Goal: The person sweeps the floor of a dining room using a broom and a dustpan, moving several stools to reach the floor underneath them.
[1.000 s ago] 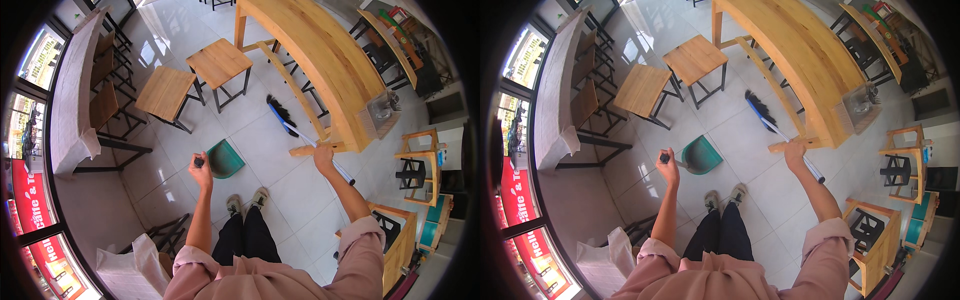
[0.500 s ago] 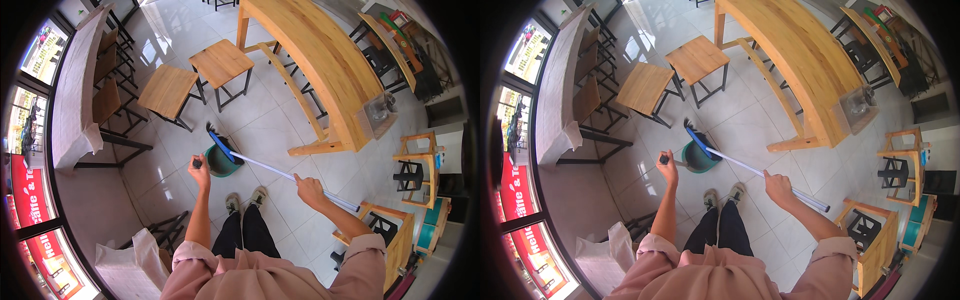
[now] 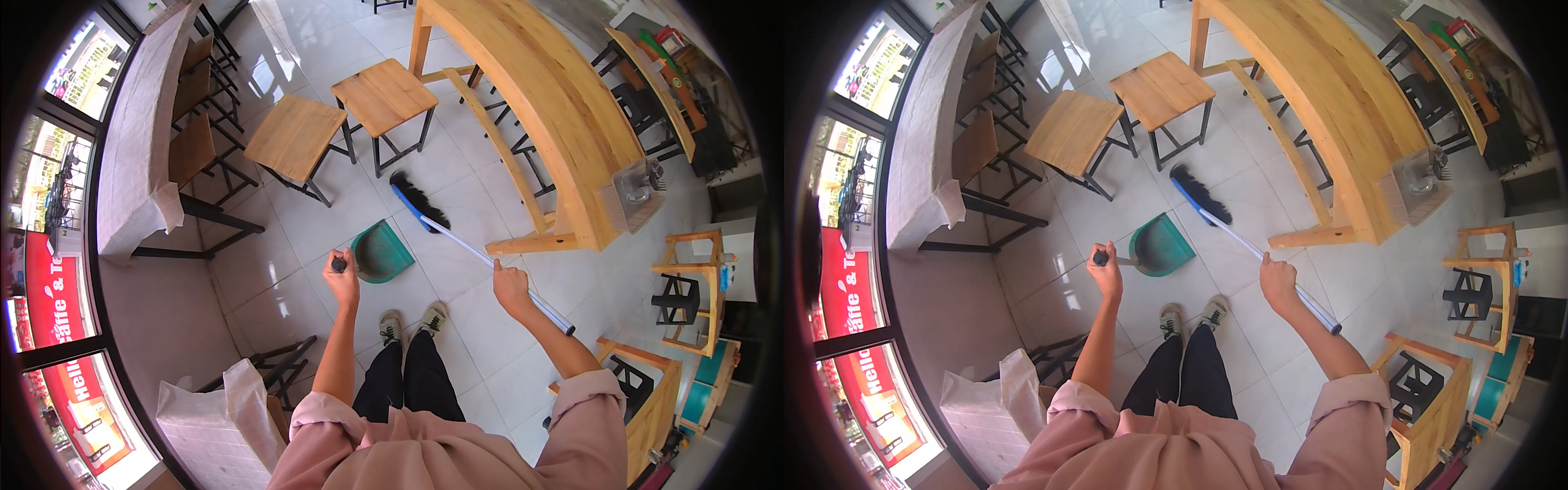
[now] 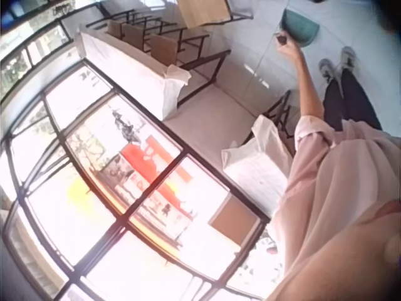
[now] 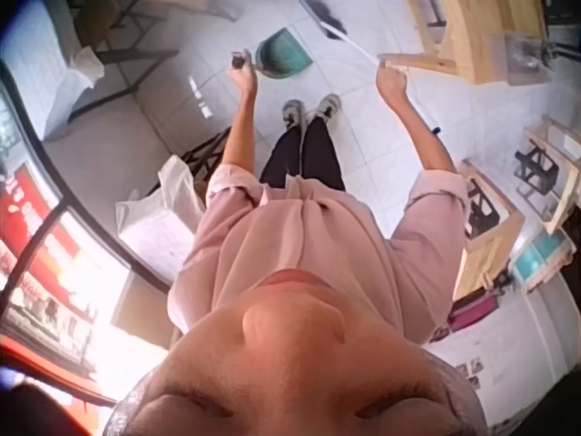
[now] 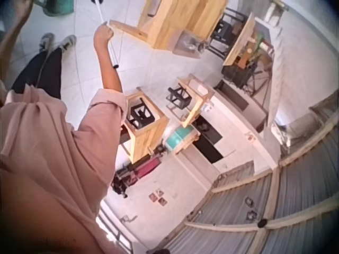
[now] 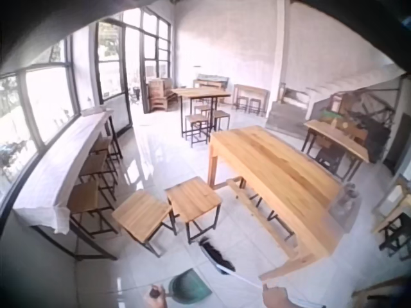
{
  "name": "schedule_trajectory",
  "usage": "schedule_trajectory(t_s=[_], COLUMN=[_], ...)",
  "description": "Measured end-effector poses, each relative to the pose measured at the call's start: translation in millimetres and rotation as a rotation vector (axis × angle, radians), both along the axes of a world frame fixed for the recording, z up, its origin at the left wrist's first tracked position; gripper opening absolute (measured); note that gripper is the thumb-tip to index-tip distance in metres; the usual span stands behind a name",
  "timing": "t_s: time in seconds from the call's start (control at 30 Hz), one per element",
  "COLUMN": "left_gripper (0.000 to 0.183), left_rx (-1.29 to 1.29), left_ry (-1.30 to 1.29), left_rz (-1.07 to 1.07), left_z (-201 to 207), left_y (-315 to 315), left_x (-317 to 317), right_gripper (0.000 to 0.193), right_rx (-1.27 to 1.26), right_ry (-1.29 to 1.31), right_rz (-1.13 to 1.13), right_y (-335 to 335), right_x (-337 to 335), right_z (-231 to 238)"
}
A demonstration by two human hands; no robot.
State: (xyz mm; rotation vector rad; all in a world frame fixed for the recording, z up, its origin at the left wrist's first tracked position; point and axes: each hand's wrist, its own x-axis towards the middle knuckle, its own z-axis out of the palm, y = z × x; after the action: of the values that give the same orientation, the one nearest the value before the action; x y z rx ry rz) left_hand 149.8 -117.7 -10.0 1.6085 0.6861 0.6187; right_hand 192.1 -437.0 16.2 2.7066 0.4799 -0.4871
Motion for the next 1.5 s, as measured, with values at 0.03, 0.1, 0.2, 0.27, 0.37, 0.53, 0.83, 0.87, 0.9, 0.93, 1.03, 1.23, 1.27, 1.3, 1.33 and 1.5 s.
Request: schedule_trajectory(t_s=[0.03, 0.1, 0.2, 0.27, 0.37, 0.53, 0.83, 0.87, 0.9, 0.93, 1.03, 1.23, 1.27, 1.3, 1.33, 1.5], left_gripper=[0.032, 0.031, 0.03, 0.029, 0.03, 0.031, 0.03, 0.03, 0.03, 0.03, 0.03, 0.029, 0.029, 0.029, 0.03, 0.03], left_rx=[-0.003, -0.052, -0.039, -0.009, -0.007, -0.095, -0.069, -0.054, -0.04, -0.077, -0.016, 0.037, 0.037, 0.042, 0.047, 0.051], left_ry=[0.016, -0.026, -0.06, -0.063, -0.061, -0.129, -0.176, -0.181, -0.166, -0.192, -0.163, -0.178, -0.169, -0.168, -0.155, -0.161], left_rz=[0.004, 0.001, 0.009, 0.021, 0.063, 0.259, 0.499, 0.519, 0.542, 0.576, 0.64, 0.731, 0.751, 0.773, 0.796, 0.906], left_z=[0, -7, -10, -8, -5, -8, 16, 14, 15, 17, 24, 23, 23, 26, 26, 22], left_y=[2, 3, 1, 0, 4, 22, 31, 34, 41, 40, 38, 26, 24, 22, 19, 13], left_x=[-4, -5, -3, -4, -12, -54, -107, -111, -122, -127, -143, -167, -173, -178, -185, -203], right_gripper=[0.041, 0.039, 0.041, 0.042, 0.043, 0.043, 0.042, 0.043, 0.044, 0.045, 0.049, 0.049, 0.049, 0.048, 0.048, 0.047], right_rx=[0.008, 0.049, 0.067, 0.074, 0.082, -0.03, -0.227, -0.242, -0.241, -0.259, -0.276, -0.269, -0.28, -0.285, -0.291, -0.238], right_ry=[0.027, 0.059, 0.121, 0.137, 0.108, -0.071, -0.104, -0.096, -0.073, -0.065, -0.02, -0.007, -0.006, -0.014, -0.01, -0.16], right_rz=[0.018, 0.058, 0.07, 0.053, 0.034, 0.142, 0.303, 0.306, 0.316, 0.32, 0.48, 0.724, 0.725, 0.727, 0.732, 0.84], right_y=[8, 10, 12, 5, -8, -21, 38, 45, 61, 66, 49, 1, 0, 7, 13, 66], right_x=[-10, -32, -62, -66, -64, -35, 80, 77, 64, 56, 36, 21, 26, 35, 43, 82], right_z=[9, 20, 23, 36, 70, 118, -18, -24, -25, -19, 4, 29, 36, 52, 65, 67])
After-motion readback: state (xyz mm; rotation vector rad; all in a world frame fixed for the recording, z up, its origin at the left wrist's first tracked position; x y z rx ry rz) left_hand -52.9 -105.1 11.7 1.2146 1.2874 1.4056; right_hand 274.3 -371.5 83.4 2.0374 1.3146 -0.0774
